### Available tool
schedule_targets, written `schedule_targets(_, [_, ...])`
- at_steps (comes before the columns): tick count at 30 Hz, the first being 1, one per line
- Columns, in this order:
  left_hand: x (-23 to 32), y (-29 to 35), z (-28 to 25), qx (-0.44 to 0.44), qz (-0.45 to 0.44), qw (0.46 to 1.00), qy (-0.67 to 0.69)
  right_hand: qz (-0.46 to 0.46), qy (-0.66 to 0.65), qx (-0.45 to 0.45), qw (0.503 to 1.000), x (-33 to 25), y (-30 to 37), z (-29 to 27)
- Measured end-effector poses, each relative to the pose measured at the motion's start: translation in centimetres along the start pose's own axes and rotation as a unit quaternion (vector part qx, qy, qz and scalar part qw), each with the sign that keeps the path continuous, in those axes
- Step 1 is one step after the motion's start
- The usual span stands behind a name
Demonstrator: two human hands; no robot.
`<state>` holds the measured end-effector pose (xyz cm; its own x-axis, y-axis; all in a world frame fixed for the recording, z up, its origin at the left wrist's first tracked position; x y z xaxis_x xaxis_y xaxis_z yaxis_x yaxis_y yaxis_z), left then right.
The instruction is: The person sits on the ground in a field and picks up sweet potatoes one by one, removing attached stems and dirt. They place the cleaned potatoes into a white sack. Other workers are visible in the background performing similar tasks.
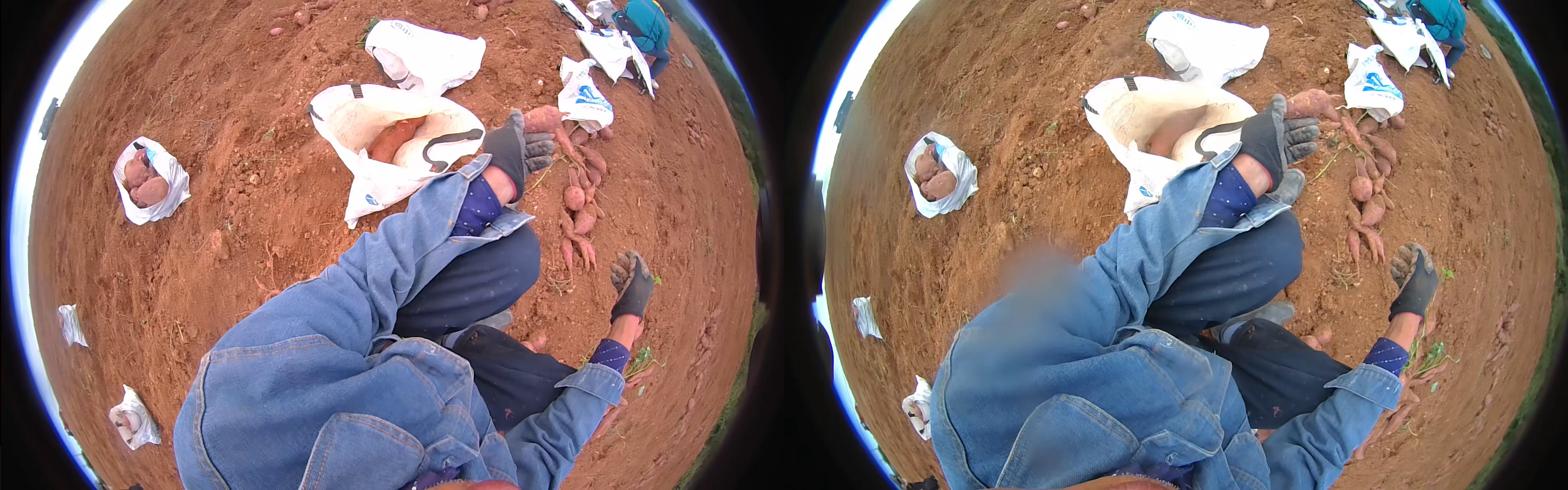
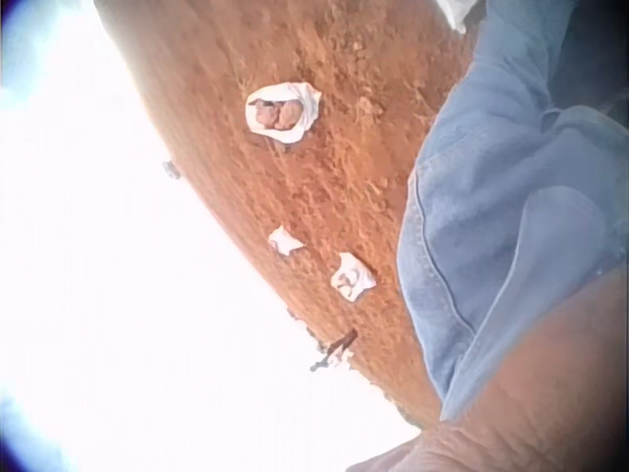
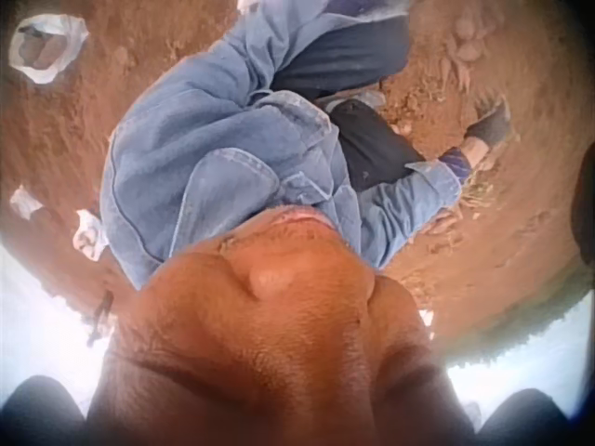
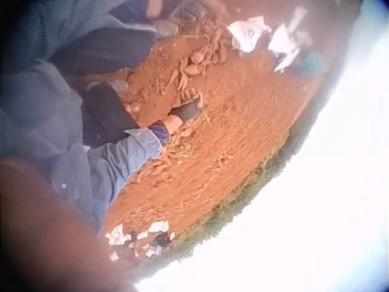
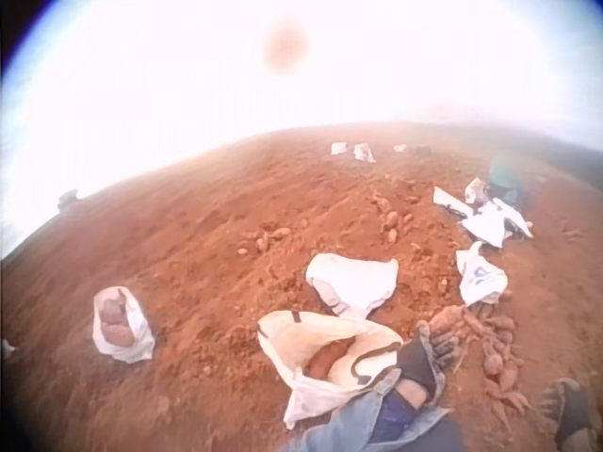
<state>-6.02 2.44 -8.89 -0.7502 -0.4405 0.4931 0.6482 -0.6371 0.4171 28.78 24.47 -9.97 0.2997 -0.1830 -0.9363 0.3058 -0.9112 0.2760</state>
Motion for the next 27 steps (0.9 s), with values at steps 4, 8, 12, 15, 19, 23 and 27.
schedule_targets(4, [6.8, -0.4, -8.9, 0.068, 0.052, 0.995, 0.059, -0.013, -0.005, 0.004, 1.000, 0.0, -0.1, -0.4])
schedule_targets(8, [10.8, -0.5, -13.7, 0.142, 0.157, 0.977, 0.000, -0.004, -0.007, 0.017, 1.000, 0.5, -0.3, -1.1])
schedule_targets(12, [14.1, -0.1, -18.0, 0.198, 0.180, 0.963, -0.033, -0.012, -0.006, 0.009, 1.000, 0.7, -0.3, -1.8])
schedule_targets(15, [16.6, 0.5, -20.6, 0.195, 0.238, 0.951, -0.028, -0.022, -0.016, 0.014, 1.000, 0.9, -0.6, -2.8])
schedule_targets(19, [17.5, 1.8, -22.1, 0.180, 0.291, 0.939, 0.022, -0.030, -0.031, 0.016, 0.999, 1.5, -1.2, -5.0])
schedule_targets(23, [17.0, 3.8, -19.5, 0.217, 0.319, 0.920, -0.073, -0.012, -0.059, 0.044, 0.997, 2.3, -1.2, -7.3])
schedule_targets(27, [16.3, 6.7, -12.3, 0.130, 0.349, 0.922, -0.105, 0.002, -0.051, 0.074, 0.996, 2.1, -0.3, -8.7])
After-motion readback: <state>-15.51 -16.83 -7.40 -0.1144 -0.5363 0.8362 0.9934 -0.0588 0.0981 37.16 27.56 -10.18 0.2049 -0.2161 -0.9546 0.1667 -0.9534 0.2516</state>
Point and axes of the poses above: each hand's wrist, its own y-axis away from the middle knuckle, its own z-axis out of the palm, x = y × z, the point moved 6 cm from there along -y, towards the middle knuckle, and after that the axes turned 2 degrees about y, right-handed, at the moved point
